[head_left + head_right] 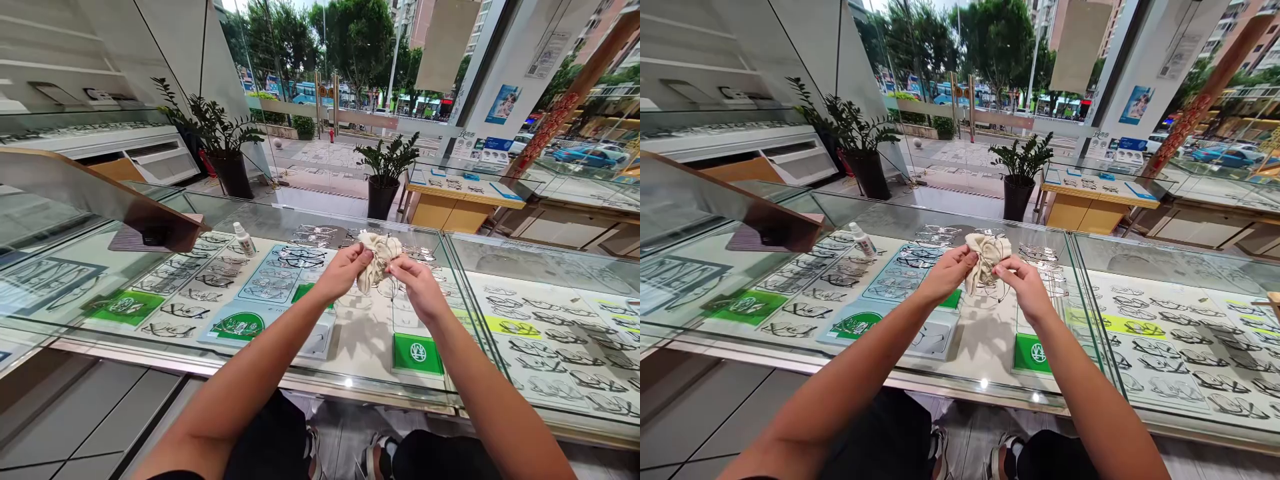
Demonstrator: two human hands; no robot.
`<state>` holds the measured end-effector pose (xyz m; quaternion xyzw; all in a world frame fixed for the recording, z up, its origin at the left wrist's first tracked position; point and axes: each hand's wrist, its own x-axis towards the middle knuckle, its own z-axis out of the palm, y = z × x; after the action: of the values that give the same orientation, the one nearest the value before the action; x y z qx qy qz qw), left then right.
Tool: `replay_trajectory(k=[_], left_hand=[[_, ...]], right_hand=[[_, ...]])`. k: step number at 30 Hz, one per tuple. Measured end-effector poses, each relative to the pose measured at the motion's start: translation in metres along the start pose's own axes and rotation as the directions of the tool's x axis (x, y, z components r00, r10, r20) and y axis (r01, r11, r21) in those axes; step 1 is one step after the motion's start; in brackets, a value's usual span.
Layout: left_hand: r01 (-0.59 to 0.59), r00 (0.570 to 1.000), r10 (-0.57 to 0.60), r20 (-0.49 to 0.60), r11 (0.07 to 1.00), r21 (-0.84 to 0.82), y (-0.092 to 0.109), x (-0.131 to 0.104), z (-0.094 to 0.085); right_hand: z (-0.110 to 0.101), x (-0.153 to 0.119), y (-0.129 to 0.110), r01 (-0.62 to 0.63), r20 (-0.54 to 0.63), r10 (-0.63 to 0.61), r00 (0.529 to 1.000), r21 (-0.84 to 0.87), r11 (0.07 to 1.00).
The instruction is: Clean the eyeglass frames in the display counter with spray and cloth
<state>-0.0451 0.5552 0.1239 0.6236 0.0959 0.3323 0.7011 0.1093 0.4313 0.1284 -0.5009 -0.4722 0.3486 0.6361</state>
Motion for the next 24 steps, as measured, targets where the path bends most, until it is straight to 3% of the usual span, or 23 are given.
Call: replay_trajectory(k=[5, 12, 20, 24], left_hand=[[0.066, 0.997, -0.062, 0.056, 0.995, -0.077, -0.002, -0.003, 0.009], [0.005, 0.992, -0.02, -0.126, 0.994, -0.113, -0.01, 0.0, 0.014], [0.047, 0.998, -0.041, 0.047, 0.989, -0.142, -0.001, -0.003, 0.008], [-0.016, 0.997, 0.012, -0.081, 0.998, -0.056, -0.005, -0.003, 0.016]], right_hand=[[0.006, -0.002, 0.01, -0.087, 0.059, 0.085, 0.995, 0.027, 0.996], [0.014, -0.005, 0.021, -0.043, 0.111, 0.045, 0.993, -0.023, 0.999], [0.011, -0.006, 0.01, -0.158, 0.06, 0.15, 0.987, 0.17, 0.973], [0.019, -0.007, 0.013, -0.192, 0.092, 0.179, 0.98, 0.17, 0.966]])
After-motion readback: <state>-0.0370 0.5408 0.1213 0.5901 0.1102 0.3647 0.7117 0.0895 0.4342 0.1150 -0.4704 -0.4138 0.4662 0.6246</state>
